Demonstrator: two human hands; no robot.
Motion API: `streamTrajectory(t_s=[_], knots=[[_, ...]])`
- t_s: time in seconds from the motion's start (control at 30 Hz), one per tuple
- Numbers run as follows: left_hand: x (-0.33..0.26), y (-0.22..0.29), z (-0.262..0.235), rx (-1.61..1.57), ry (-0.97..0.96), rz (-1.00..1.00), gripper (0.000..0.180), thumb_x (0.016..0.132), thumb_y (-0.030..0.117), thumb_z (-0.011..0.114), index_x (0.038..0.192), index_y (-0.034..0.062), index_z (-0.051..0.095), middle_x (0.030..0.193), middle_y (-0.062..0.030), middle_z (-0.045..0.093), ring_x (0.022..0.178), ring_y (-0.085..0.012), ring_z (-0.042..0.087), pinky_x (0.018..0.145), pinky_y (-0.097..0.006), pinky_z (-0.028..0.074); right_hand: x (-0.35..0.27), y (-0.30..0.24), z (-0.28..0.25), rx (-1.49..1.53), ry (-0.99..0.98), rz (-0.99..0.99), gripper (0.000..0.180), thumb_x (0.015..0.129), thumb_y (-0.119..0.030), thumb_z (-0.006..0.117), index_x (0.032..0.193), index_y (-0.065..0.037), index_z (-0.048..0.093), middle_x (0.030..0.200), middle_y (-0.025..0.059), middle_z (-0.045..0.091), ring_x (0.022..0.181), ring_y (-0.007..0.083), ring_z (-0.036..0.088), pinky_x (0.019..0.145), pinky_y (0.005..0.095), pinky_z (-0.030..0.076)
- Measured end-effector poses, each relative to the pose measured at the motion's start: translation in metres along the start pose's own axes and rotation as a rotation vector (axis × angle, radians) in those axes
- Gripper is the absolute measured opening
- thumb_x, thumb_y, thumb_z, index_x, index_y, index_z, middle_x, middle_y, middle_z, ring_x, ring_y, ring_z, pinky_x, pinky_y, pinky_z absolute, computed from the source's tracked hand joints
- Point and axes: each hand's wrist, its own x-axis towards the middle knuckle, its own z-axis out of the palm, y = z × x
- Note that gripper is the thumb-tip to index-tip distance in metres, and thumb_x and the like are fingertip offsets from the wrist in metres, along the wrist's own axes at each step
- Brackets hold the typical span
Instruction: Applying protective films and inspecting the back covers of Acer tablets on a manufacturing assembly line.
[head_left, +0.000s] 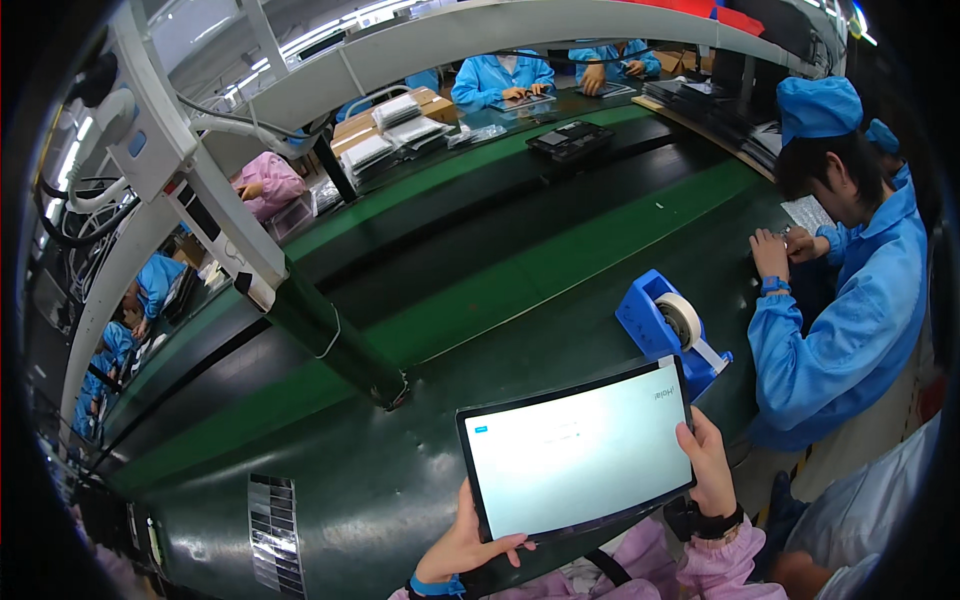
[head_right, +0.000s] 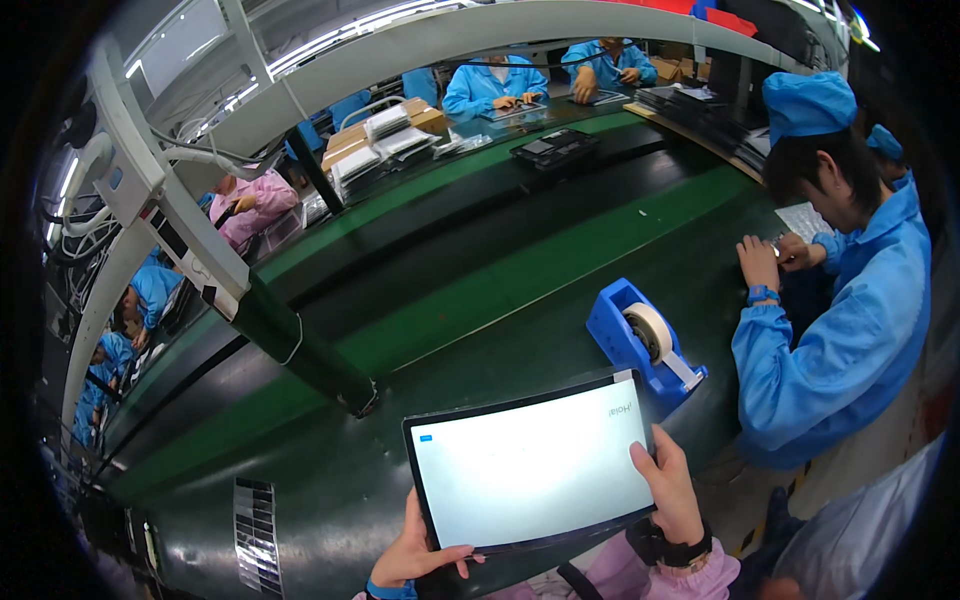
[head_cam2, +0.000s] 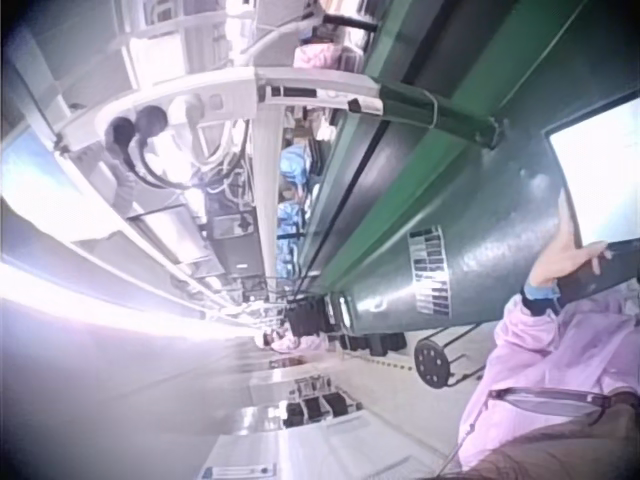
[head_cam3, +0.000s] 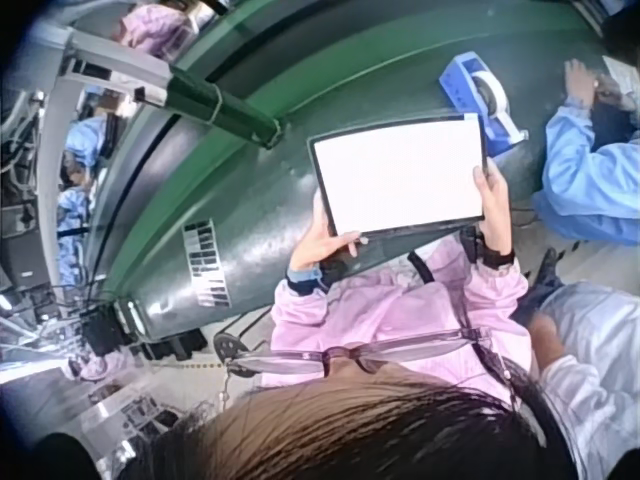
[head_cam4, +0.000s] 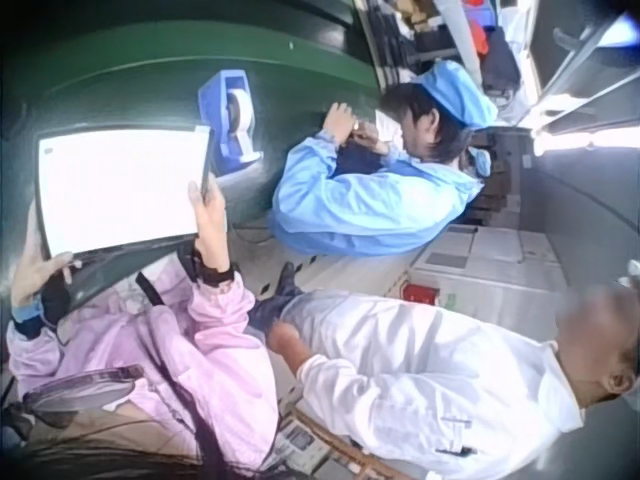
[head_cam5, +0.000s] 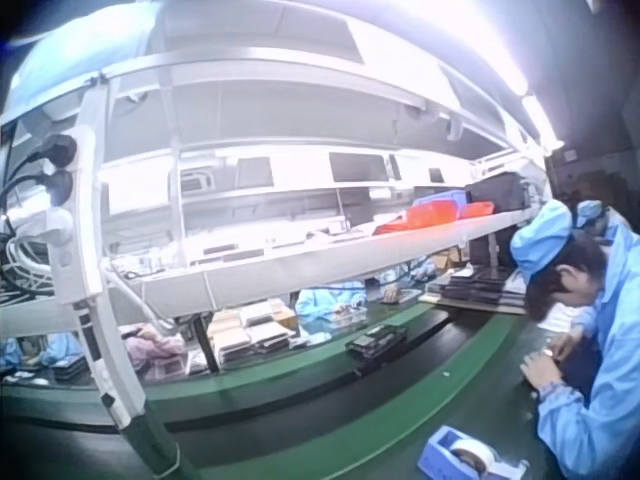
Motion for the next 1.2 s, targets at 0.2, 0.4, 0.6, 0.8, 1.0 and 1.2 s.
streamTrajectory(t_s=[0.2,0.4,0.6,0.8,1.0,1.2], knots=[[0.000,-0.006,0.003,-0.138,0.074,-0.034,0.093,0.082,-0.014,0.050,0.138,0.0203,-0.016,0.124,-0.0245,0.039,0.080,-0.0298,0.064,0.063,-0.037,0.057,-0.003,0.001,-0.004,-0.002,0.003,0.005,0.032,0.090,-0.013,0.054,0.117,0.004,0.048,0.103,0.0067,0.058,0.090,0.0102,0.053,0.079,0.0232,0.042],[0.012,-0.033,-0.011,0.467,0.210,0.196,0.083,0.082,0.005,0.062,0.140,0.0037,0.002,0.126,-0.0260,0.040,0.103,-0.0337,0.055,0.086,-0.038,0.046,0.003,0.009,0.003,-0.035,0.055,-0.093,0.037,0.088,-0.007,0.055,0.122,0.002,0.046,0.113,0.0088,0.054,0.105,0.0143,0.050,0.090,0.0253,0.038],[0.036,-0.022,-0.002,0.522,0.670,0.128,0.067,0.085,0.019,0.059,0.135,-0.0047,0.021,0.118,-0.0262,0.049,0.109,-0.0325,0.052,0.091,-0.035,0.040,0.013,0.030,0.008,-0.266,0.069,-0.207,0.044,0.084,-0.010,0.060,0.124,0.004,0.046,0.122,0.0127,0.049,0.111,0.0195,0.046,0.094,0.0276,0.035],[0.034,-0.041,-0.003,0.265,0.600,0.182,0.063,0.089,0.024,0.055,0.138,-0.0014,0.025,0.138,-0.0200,0.034,0.128,-0.0277,0.032,0.105,-0.033,0.025,0.015,0.067,-0.002,-0.470,0.135,-0.276,0.041,0.081,-0.002,0.059,0.120,0.006,0.050,0.126,0.0106,0.044,0.116,0.0197,0.043,0.097,0.0272,0.033],[0.032,-0.025,0.017,0.326,0.618,0.180,0.064,0.089,0.025,0.054,0.139,-0.0006,0.023,0.139,-0.0216,0.033,0.128,-0.0293,0.034,0.103,-0.033,0.028,0.014,0.071,-0.008,-0.385,0.204,-0.231,0.037,0.079,-0.003,0.060,0.115,0.006,0.054,0.122,0.0116,0.048,0.113,0.0219,0.047,0.094,0.0277,0.037],[0.043,-0.060,0.002,0.551,0.617,0.378,0.065,0.088,0.019,0.055,0.141,0.0005,0.021,0.142,-0.0206,0.029,0.130,-0.0285,0.031,0.105,-0.034,0.026,0.019,0.086,-0.021,-0.485,0.196,-0.214,0.040,0.080,-0.007,0.061,0.117,0.005,0.053,0.121,0.0133,0.048,0.113,0.0236,0.047,0.094,0.0287,0.037]])
